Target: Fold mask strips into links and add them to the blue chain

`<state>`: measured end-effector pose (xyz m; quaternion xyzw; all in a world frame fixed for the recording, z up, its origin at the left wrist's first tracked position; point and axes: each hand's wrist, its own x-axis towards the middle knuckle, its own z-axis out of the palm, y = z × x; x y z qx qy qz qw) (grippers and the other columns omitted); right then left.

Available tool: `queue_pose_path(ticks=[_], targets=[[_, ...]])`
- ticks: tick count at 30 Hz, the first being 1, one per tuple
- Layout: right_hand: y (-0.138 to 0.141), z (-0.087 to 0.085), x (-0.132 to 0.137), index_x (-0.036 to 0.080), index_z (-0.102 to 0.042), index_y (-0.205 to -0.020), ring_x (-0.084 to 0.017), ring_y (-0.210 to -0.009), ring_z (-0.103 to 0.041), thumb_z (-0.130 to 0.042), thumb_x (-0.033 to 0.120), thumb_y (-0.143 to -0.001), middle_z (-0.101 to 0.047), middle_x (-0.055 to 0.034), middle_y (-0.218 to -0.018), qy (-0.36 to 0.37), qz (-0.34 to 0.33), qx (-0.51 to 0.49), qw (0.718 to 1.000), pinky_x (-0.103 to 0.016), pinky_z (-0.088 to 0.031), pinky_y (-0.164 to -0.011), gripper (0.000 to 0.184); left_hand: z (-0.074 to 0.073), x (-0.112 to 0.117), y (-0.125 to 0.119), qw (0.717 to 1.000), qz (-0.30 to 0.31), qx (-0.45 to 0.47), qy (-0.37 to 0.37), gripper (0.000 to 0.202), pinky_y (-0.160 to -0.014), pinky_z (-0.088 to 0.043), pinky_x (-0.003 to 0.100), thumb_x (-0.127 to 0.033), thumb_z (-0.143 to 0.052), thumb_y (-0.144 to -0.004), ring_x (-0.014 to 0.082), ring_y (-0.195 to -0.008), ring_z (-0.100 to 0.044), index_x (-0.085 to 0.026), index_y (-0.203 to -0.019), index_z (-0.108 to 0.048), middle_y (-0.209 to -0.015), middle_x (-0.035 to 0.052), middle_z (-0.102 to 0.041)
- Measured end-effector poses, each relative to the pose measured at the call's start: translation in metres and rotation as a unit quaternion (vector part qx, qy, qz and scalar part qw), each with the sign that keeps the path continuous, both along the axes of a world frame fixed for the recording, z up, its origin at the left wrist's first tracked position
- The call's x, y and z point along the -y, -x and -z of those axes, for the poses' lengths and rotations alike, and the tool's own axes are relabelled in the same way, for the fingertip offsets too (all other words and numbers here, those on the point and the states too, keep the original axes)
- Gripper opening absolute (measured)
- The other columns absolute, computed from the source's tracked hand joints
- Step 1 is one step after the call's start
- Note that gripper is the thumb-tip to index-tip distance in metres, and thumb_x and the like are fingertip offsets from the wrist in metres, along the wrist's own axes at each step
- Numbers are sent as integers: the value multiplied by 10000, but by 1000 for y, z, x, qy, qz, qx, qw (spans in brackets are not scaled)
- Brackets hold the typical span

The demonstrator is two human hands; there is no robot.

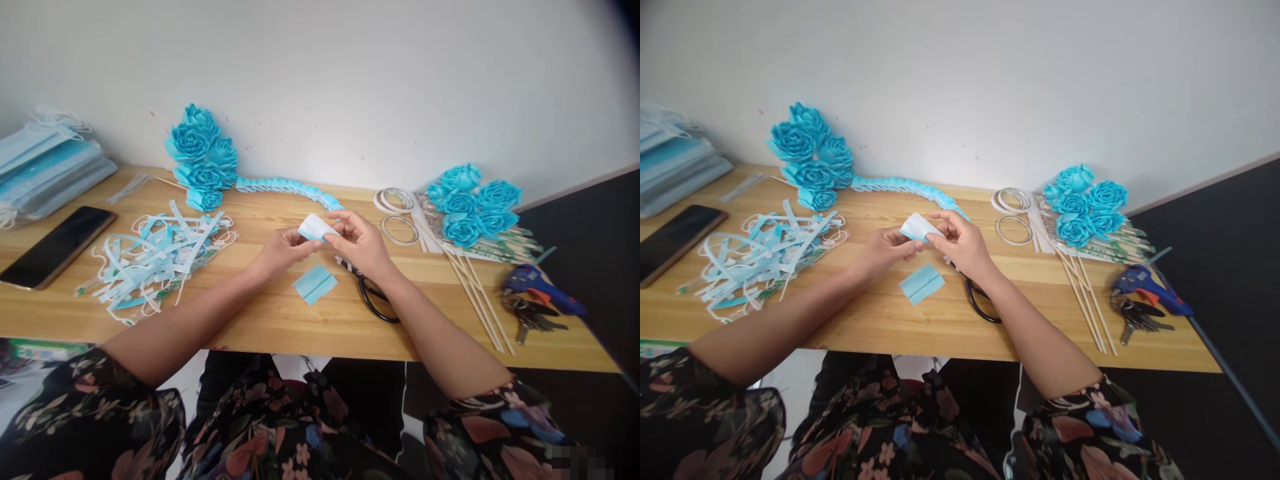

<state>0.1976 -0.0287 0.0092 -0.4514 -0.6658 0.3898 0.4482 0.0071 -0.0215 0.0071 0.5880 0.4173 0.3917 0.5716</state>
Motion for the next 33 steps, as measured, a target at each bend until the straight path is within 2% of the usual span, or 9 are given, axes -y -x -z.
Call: queue_pose_path(ticks=[7,12,17,21,24,27,29,31,33], targets=[[-3,1,-3,221,-590,-1238,-123,-690,-552,-701,381,-812,-596,27,-773,-2,-4,-31,1000,-265,-466,-664,469,-2,0,1,1000,-17,-2,6,259,-583,-417,245,-390,-729,-699,89,-569,-484,-153,-695,-626,-648,-5,-598],[-8,-2,-5,216,-609,-1271,-161,-790,-604,-594,480,-893,-639,-13,-833,32,-36,-23,999,-318,-509,-759,462,0,0,1,1000,-7,-8,1,246,-579,-403,244,-383,-708,-712,90,-567,-474,-157,-718,-609,-645,-11,-582],[-8,-2,-4,218,-570,-1346,-150,-762,-600,-710,418,-802,-671,-34,-945,49,-66,2,997,-284,-496,-657,597,-2,-1,0,998,3,-46,-38,209,-570,-335,239,-348,-668,-717,92,-578,-413,-167,-676,-573,-593,-39,-501],[-6,2,-5,216,-572,-1352,-122,-669,-550,-700,330,-787,-652,-11,-875,42,-59,25,997,-256,-475,-571,590,-3,-2,0,995,7,-76,-70,153,-598,-328,243,-302,-621,-738,98,-608,-417,-154,-709,-595,-629,-38,-504],[-7,6,-6,210,-618,-1277,-130,-676,-562,-688,304,-781,-657,-13,-871,44,-70,26,996,-253,-476,-553,510,-2,-2,1,990,5,-98,-100,188,-589,-314,244,-314,-604,-767,96,-600,-395,-159,-673,-554,-625,-40,-469],[-10,9,-7,187,-689,-1059,-127,-606,-548,-672,310,-792,-643,0,-771,52,-79,44,995,-251,-456,-524,295,2,-2,0,986,1,-101,-135,234,-568,-287,245,-309,-589,-786,94,-588,-366,-172,-627,-487,-604,-46,-417],[-12,9,-9,181,-685,-927,-120,-553,-526,-670,319,-794,-625,11,-712,54,-65,55,995,-257,-449,-517,191,3,-4,0,983,0,-98,-155,234,-566,-291,244,-300,-584,-796,93,-584,-369,-174,-627,-481,-601,-47,-418],[-14,9,-11,182,-666,-869,-133,-602,-558,-694,318,-770,-641,2,-738,38,-41,47,997,-270,-472,-570,170,-1,-6,2,979,-14,-103,-177,210,-573,-313,242,-292,-574,-818,95,-589,-400,-167,-658,-519,-619,-36,-474],[-16,8,-15,188,-654,-858,-154,-701,-589,-727,321,-736,-660,-10,-790,10,-18,19,1000,-286,-493,-655,194,-15,-4,9,970,-30,-121,-209,192,-590,-344,239,-291,-548,-860,102,-612,-456,-152,-733,-584,-678,-11,-566]])
